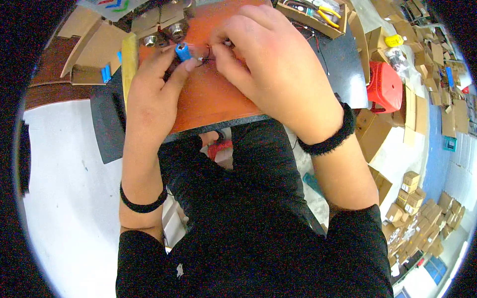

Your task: The person picks up a battery and a wire, positions them under a spot welder, and joins them together. They repeat this process for several batteries, occasionally reaching for new components from a box and a tray.

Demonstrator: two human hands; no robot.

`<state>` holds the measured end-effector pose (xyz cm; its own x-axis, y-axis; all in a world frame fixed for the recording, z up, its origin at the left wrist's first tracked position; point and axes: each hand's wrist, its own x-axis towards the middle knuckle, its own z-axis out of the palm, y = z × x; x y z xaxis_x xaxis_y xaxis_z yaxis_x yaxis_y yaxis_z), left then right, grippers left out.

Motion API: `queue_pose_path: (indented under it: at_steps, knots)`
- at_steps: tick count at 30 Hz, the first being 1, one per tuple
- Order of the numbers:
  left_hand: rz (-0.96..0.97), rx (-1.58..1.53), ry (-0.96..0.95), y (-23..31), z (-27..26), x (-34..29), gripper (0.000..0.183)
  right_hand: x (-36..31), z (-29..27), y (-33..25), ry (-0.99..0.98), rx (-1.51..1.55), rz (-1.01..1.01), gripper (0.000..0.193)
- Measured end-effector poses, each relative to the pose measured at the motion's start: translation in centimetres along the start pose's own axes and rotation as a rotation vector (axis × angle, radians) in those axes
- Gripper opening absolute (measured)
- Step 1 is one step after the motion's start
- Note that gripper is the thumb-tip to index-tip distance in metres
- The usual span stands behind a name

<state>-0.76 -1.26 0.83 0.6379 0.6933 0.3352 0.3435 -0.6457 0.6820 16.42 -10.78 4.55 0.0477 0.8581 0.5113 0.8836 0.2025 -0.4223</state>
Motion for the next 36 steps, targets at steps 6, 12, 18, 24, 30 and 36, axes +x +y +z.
queue_pose_path:
  at_steps: [6, 12, 18, 24, 30, 36]
  knots:
    - [-0.019, -0.009, -0.029, -0.3, 0.1, 1.1, 0.023, 1.5, 2.5, 4.1, 0.359, 0.272, -0.617, 0.014]
    - [0.04, 0.089, -0.018, -0.1, -0.5, 1.6, 0.023, 1.1, 0.2, 1.5, 0.023, 0.028, -0.08, 0.013]
    - [0.018, 0.07, 0.007, 0.5, -0.4, 0.5, 0.023, -0.6, 1.8, 1.2, 0.042, 0.231, 0.038, 0.011]
    - [-0.101, -0.11, -0.033, 2.7, -1.0, -0.4, 0.026, -2.2, 1.6, 0.3, 0.05, 0.259, 0.155, 0.011]
    - [0.201, 0.008, -0.084, 2.0, -0.5, -0.7, 0.028, -4.0, -2.6, -1.6, 0.084, 0.234, 0.122, 0.01]
    - [0.059, -0.176, -0.168, 2.3, 0.2, -0.9, 0.026, -9.8, -11.2, -1.5, 0.216, 0.226, 0.207, 0.008]
